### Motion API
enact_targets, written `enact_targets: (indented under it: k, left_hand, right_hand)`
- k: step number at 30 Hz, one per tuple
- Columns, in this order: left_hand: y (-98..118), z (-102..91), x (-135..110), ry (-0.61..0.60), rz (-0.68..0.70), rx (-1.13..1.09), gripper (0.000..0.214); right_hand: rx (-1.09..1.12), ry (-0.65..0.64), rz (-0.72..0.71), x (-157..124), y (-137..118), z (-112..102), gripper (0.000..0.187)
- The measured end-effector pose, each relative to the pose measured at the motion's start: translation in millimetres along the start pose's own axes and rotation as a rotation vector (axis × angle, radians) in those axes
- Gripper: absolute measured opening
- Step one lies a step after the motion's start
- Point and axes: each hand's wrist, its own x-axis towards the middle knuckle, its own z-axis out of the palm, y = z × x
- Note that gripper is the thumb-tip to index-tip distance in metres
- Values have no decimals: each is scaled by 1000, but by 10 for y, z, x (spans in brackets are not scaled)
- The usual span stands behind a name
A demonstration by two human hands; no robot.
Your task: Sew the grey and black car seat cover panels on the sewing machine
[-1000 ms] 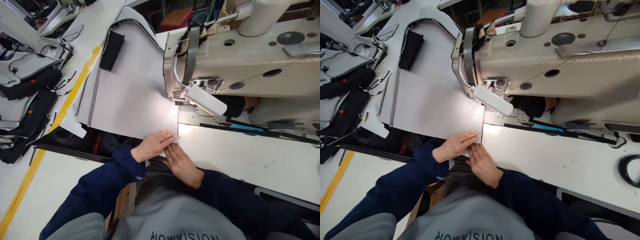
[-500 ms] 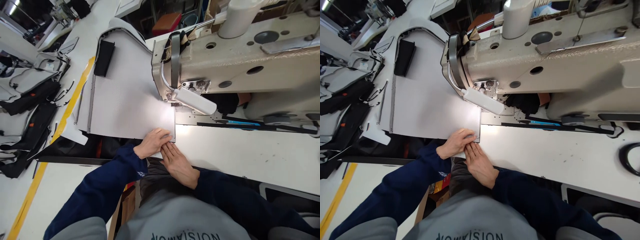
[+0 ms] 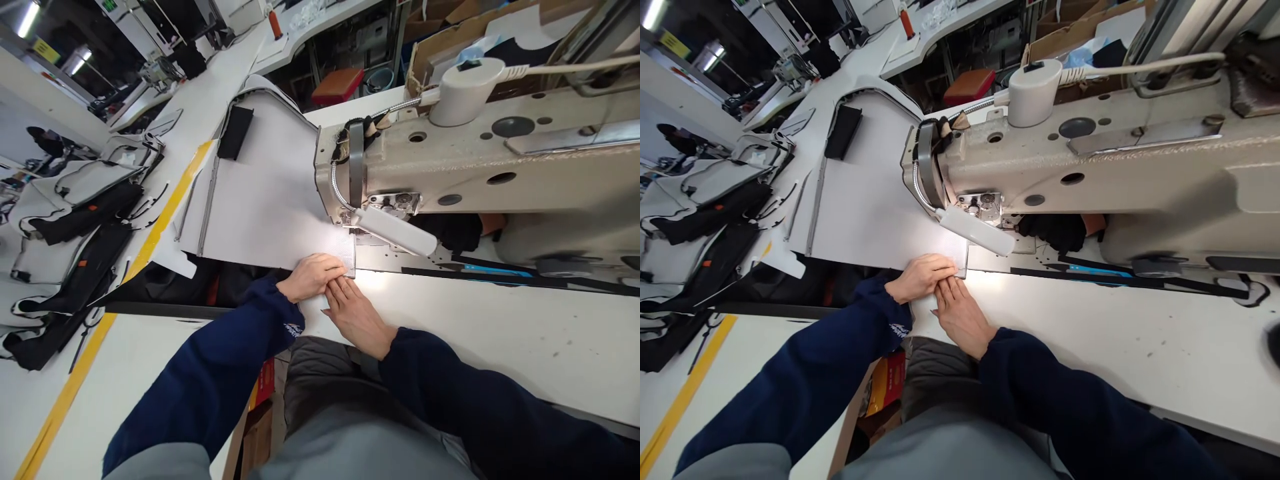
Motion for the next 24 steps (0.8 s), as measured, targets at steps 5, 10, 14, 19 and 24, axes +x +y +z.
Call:
enact_targets:
  k: [5,10,14,19,24]
  left_hand:
    - [-187,23,99,-9,32,36,30]
    - [-296,4,244,-69,24,122,29]
    - [-373,-25,374,-109,12,143,28]
    - [-432,-91,501,-143,-46,158,33]
    - [-500,-91,629,-186,-177,149,33]
  right_hand:
    - [-18,-28,0,127,119,61,50]
    - [-32,-37,21,277,223,108,46]
    - [-29,-49,44,417,314,114,45]
    - [-19,-67,98,534,408,161,45]
    - [37,-68,163,565,472,217,51]
